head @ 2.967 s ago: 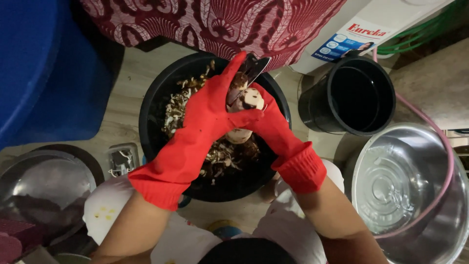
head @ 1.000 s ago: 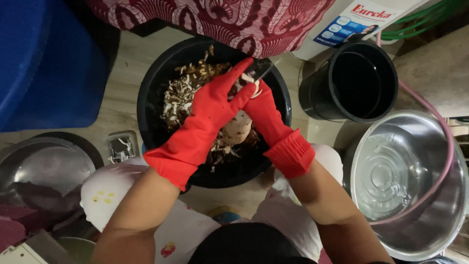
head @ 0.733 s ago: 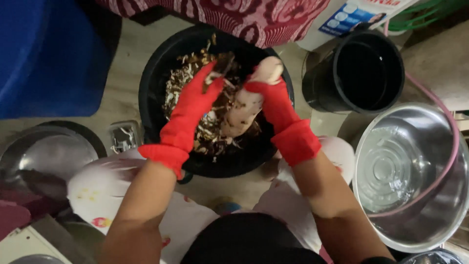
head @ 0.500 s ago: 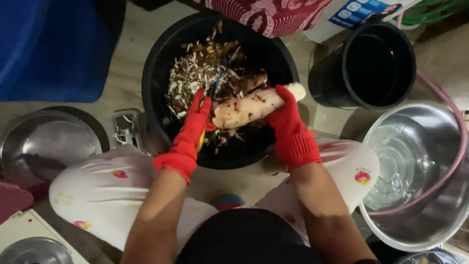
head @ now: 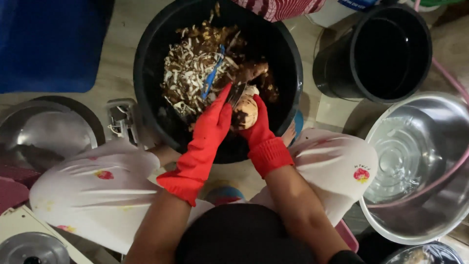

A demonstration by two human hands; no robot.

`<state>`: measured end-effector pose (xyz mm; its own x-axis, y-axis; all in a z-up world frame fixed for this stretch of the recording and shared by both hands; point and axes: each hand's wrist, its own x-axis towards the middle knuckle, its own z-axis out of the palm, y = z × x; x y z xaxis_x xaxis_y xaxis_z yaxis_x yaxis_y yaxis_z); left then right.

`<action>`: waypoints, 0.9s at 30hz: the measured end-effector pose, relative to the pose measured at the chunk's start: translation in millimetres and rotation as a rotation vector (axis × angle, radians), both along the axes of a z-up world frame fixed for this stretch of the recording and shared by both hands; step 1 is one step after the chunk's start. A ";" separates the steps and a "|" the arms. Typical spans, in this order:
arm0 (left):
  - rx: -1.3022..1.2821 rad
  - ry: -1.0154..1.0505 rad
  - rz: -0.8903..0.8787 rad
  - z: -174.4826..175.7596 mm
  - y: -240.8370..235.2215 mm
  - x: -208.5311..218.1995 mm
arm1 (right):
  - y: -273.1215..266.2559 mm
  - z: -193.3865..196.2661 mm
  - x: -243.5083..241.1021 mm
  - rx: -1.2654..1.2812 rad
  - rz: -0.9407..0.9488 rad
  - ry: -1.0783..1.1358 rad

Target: The person sits on the floor and uses a knife to peel the skin off a large root vegetable, likely a cassava or yam. The peels fall into a black bucket placed between their legs. The person rotates the vegetable to remove the skin from all sides.

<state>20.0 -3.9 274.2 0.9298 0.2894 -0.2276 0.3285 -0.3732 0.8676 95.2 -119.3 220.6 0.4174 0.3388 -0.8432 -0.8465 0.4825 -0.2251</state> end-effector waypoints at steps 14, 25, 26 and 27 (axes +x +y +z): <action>0.230 0.243 -0.187 16.4 -0.8 14.1 | -34.8 -89.1 -5.0 -0.544 0.357 -0.660; 0.137 0.010 -0.178 -30.0 -4.4 14.0 | -3.5 1.1 31.3 0.134 -0.034 -0.011; 0.138 -0.048 -0.154 -35.6 -5.4 12.9 | -3.4 1.6 31.5 0.151 -0.032 -0.023; 0.137 -0.101 -0.131 -40.7 -6.9 9.8 | -4.0 2.3 29.6 0.167 -0.031 -0.031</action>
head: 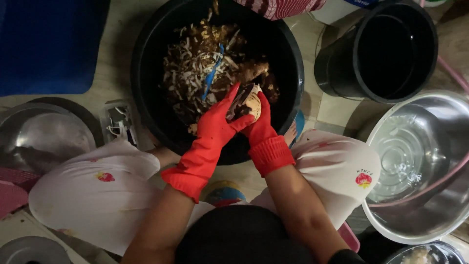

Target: The person sits on the floor and uses a knife to peel the skin off a large root vegetable, likely a cassava or yam. The peels fall into a black bucket placed between their legs. The person rotates the vegetable to remove the skin from all sides.

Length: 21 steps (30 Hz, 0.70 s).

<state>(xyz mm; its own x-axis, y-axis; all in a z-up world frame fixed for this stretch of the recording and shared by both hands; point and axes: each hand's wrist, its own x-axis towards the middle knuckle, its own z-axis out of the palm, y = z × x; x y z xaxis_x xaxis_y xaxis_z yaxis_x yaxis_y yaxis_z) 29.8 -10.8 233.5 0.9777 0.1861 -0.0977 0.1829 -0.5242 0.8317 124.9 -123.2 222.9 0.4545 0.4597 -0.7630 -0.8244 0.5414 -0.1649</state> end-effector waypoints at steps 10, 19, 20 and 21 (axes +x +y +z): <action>0.113 0.197 0.025 35.9 -4.7 2.3 | -2.4 9.2 -15.9 0.151 0.032 -0.104; 0.300 0.274 -0.060 48.9 9.8 1.1 | -7.5 -25.6 -25.8 0.296 0.051 -0.185; 0.302 0.274 -0.078 49.5 9.8 0.6 | -10.3 -60.4 -23.0 0.220 -0.054 -0.049; 0.304 0.274 -0.096 50.1 10.1 0.0 | -12.9 -95.2 -20.3 0.142 -0.159 0.087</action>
<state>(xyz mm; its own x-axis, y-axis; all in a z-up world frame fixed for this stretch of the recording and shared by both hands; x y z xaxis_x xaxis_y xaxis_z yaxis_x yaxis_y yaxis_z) 29.7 -0.7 283.6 0.9376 0.1563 -0.3107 0.3141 -0.7639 0.5637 104.5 -136.1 127.7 0.4656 0.4931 -0.7349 -0.7344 0.6786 -0.0099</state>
